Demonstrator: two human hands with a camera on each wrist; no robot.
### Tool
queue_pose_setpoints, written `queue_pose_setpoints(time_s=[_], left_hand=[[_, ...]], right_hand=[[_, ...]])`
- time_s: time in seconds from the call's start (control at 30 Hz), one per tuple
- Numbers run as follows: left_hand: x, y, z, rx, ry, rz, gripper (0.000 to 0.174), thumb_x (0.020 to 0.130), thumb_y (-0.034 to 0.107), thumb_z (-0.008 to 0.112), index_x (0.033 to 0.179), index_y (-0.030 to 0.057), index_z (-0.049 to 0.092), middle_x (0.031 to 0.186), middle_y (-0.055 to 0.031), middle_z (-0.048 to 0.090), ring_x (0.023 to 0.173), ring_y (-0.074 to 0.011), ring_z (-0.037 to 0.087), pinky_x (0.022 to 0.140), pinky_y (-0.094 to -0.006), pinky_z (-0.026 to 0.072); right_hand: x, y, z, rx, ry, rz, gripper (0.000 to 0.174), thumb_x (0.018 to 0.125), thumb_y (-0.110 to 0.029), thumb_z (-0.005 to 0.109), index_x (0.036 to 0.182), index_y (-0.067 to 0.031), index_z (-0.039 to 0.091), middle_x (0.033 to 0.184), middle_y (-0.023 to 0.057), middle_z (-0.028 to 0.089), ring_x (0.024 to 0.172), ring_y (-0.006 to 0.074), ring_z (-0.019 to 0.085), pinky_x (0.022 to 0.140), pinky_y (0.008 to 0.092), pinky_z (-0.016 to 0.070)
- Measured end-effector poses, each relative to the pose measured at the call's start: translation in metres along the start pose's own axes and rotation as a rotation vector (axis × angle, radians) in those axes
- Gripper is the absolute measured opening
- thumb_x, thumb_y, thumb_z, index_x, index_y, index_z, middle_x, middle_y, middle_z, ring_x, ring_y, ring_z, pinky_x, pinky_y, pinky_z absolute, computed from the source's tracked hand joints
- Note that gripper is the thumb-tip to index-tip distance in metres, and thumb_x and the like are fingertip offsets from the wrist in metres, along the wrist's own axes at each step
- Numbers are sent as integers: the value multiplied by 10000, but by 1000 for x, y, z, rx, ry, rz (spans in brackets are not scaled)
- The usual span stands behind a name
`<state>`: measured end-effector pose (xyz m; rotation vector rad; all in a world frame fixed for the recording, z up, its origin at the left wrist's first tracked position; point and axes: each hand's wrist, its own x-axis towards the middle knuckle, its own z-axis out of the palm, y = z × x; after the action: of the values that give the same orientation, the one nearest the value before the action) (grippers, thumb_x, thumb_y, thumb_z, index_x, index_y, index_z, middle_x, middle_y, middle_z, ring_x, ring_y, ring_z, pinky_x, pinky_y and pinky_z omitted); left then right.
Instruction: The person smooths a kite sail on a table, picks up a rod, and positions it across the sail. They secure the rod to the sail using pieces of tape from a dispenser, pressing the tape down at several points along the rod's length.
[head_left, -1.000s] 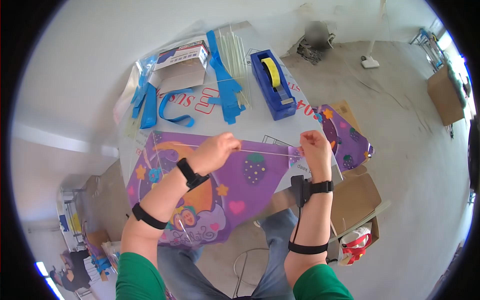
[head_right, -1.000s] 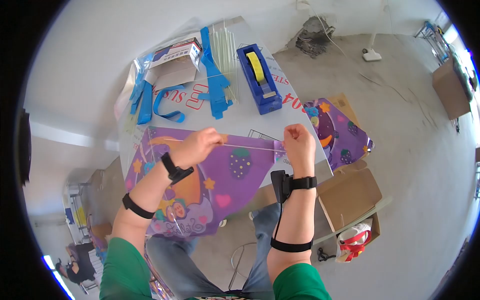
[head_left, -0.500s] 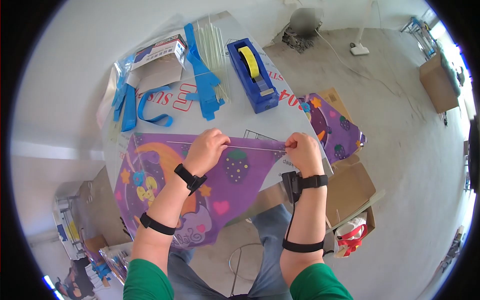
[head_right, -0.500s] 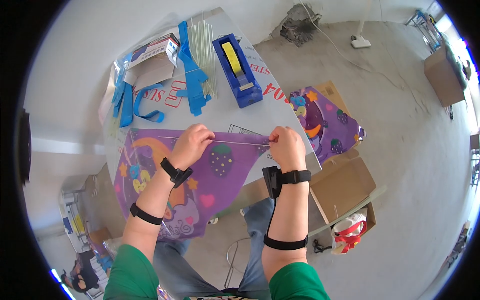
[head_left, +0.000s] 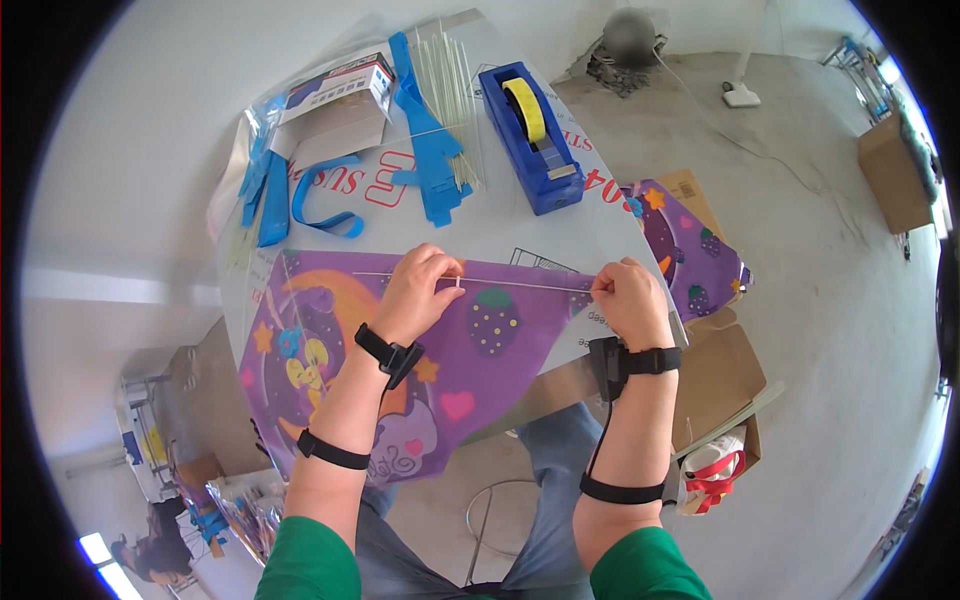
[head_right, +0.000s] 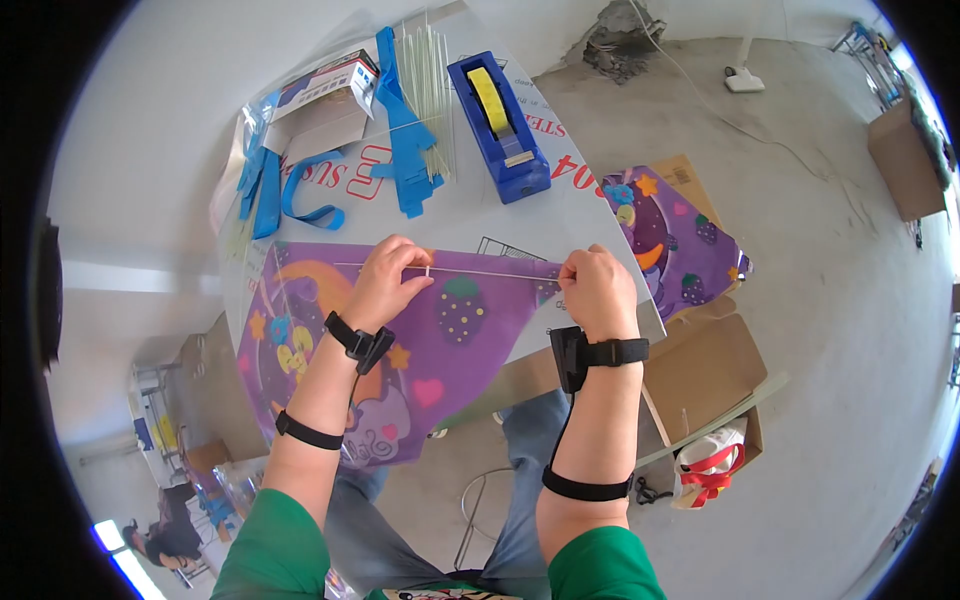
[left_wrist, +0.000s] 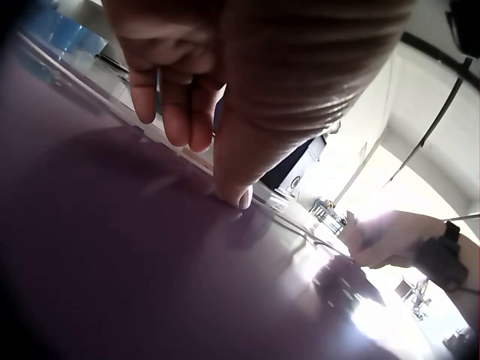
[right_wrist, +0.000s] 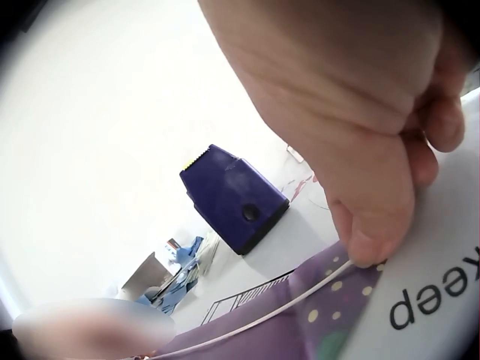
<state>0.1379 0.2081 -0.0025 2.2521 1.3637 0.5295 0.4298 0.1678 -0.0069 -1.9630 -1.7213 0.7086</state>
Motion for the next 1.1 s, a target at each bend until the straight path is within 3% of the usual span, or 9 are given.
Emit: queue_pose_setpoints(time_s=[0.23, 0.33, 0.5, 1.0, 1.1], left_hand=[[4, -5, -4, -23, 54, -56, 223, 669, 19, 748, 813, 15, 578, 880, -80, 545, 792, -220, 604, 719, -328, 497], [4, -7, -6, -57, -6, -69, 237, 641, 28, 764, 807, 23, 594, 835, -81, 552, 822, -258, 583, 728, -362, 485], [5, -10, -6, -84, -10, -79, 213, 670, 1, 744, 818, 8, 591, 822, -67, 543, 755, -201, 600, 686, -310, 487], [7, -14, -3, -149, -11, -92, 190, 678, -1, 734, 814, 17, 602, 809, -57, 531, 732, -180, 586, 673, -298, 468], [8, -11, -5, -158, -5, -106, 178, 666, 16, 744, 777, 37, 606, 781, -63, 534, 735, -224, 572, 652, -338, 453]], right_hand=[[2, -3, -1, 27, 24, -6, 66, 688, -32, 605, 714, -64, 657, 799, 117, 593, 755, 327, 593, 665, 391, 482], [3, -3, 1, 31, 22, 3, 52, 692, -39, 613, 713, -62, 654, 796, 114, 593, 755, 324, 594, 667, 389, 482], [4, -6, 5, 37, 25, 12, 35, 695, -44, 617, 710, -59, 645, 796, 107, 594, 757, 321, 595, 668, 387, 482], [4, -1, 4, 109, 18, 34, 92, 679, 20, 625, 755, -24, 653, 804, 124, 598, 757, 321, 599, 676, 375, 488], [4, 4, 1, 176, 18, 41, 111, 664, 44, 635, 760, -9, 648, 798, 134, 594, 742, 319, 599, 660, 370, 488]])
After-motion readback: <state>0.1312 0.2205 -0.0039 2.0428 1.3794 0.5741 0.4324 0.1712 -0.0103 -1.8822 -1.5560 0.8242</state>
